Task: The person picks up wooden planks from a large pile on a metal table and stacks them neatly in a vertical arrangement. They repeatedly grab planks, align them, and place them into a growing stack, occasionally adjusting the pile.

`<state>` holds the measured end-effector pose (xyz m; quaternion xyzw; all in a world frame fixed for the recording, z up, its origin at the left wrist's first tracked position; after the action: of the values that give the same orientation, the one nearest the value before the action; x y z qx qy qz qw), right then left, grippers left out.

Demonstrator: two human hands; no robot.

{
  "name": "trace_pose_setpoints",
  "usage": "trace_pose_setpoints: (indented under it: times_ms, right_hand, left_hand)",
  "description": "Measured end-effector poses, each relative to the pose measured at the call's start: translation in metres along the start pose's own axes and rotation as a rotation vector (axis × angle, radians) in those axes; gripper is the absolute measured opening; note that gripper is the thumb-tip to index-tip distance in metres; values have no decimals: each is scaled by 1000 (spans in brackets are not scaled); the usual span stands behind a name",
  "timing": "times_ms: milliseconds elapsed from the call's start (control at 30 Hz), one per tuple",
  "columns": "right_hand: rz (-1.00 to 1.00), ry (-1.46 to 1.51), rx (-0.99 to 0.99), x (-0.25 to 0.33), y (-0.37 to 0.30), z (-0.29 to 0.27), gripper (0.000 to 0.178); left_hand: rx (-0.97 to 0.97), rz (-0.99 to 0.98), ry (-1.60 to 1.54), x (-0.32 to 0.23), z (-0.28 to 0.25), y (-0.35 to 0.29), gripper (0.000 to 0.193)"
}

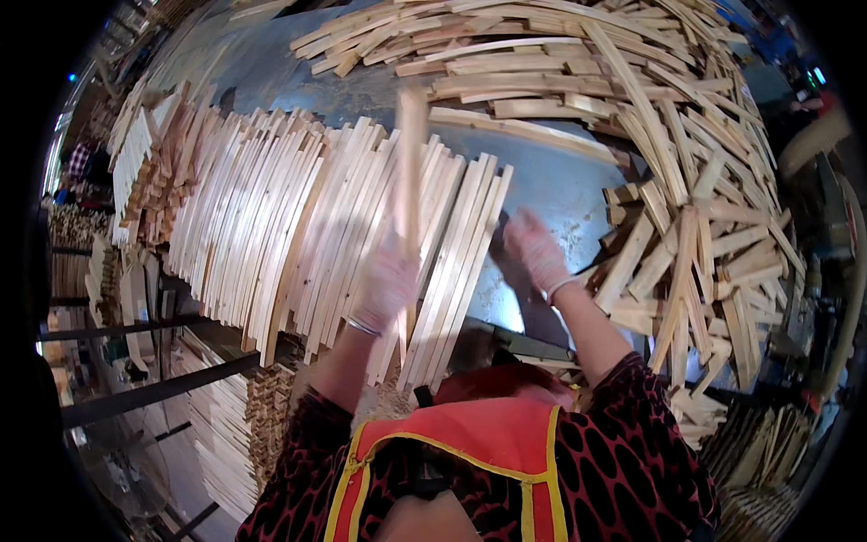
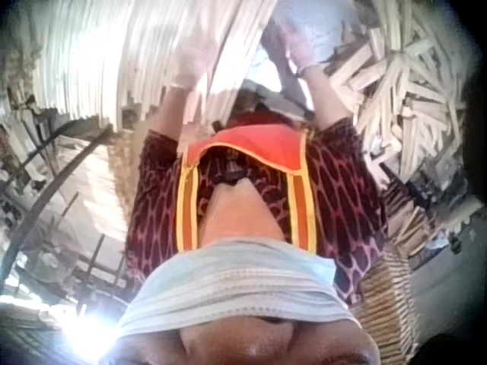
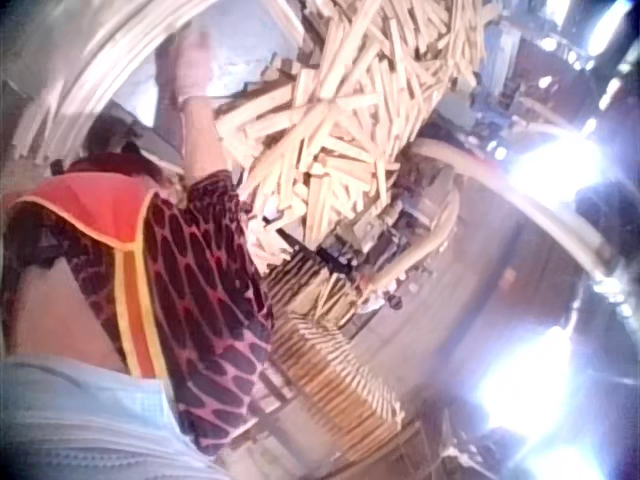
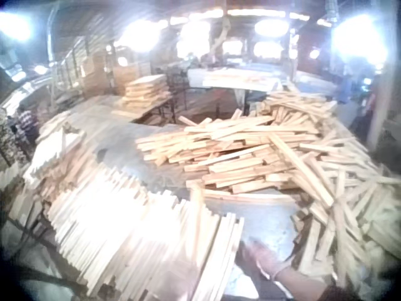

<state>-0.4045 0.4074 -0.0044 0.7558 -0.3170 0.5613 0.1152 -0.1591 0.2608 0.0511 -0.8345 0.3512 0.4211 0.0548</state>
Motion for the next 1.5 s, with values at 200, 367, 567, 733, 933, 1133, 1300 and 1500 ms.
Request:
trace_pose_setpoints:
  times_ms: [200, 367, 567, 733, 933, 1133, 1300, 1500]
  right_hand:
    - [95, 180, 214, -22, -81, 65, 71]
    - [-14, 213, 20, 99, -126, 15, 119]
    - [-128, 164, -639, 97, -192, -103, 78]
    - [64, 336, -1486, -45, -365, -269, 41]
    - [996, 179, -2058, -279, -648, -319, 64]
    - [1577, -162, -1728, -411, -746, -305, 66]
    - [931, 264, -1526, -495, -697, -325, 42]
    - [790, 399, -1419, -429, -643, -345, 37]
  left_hand:
    - [-198, -31, -466, -43, -74, 74, 18]
    - [-321, -123, -341, -154, -90, 105, 18]
    - [167, 206, -651, -302, 84, 22, 49]
    - [308, 1253, 74, -337, 217, -110, 68]
    - [877, 1466, 369, -328, 361, -170, 64]
    - [892, 1412, 464, -341, 374, -165, 56]
    - [1009, 1333, 555, -337, 356, -173, 58]
    - [1299, 768, 514, -302, 253, -151, 59]
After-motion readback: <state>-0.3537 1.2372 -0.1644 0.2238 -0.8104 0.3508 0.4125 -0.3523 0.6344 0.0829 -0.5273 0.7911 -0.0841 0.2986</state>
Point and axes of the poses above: each hand's wrist, its own y-axis towards the middle knuckle, its own z-axis out of the palm, x = y × z, the point moved 6 cm from there along y, towards the middle knuckle, and after that the axes turned 9 degrees about -x, right-handed, at the moved point
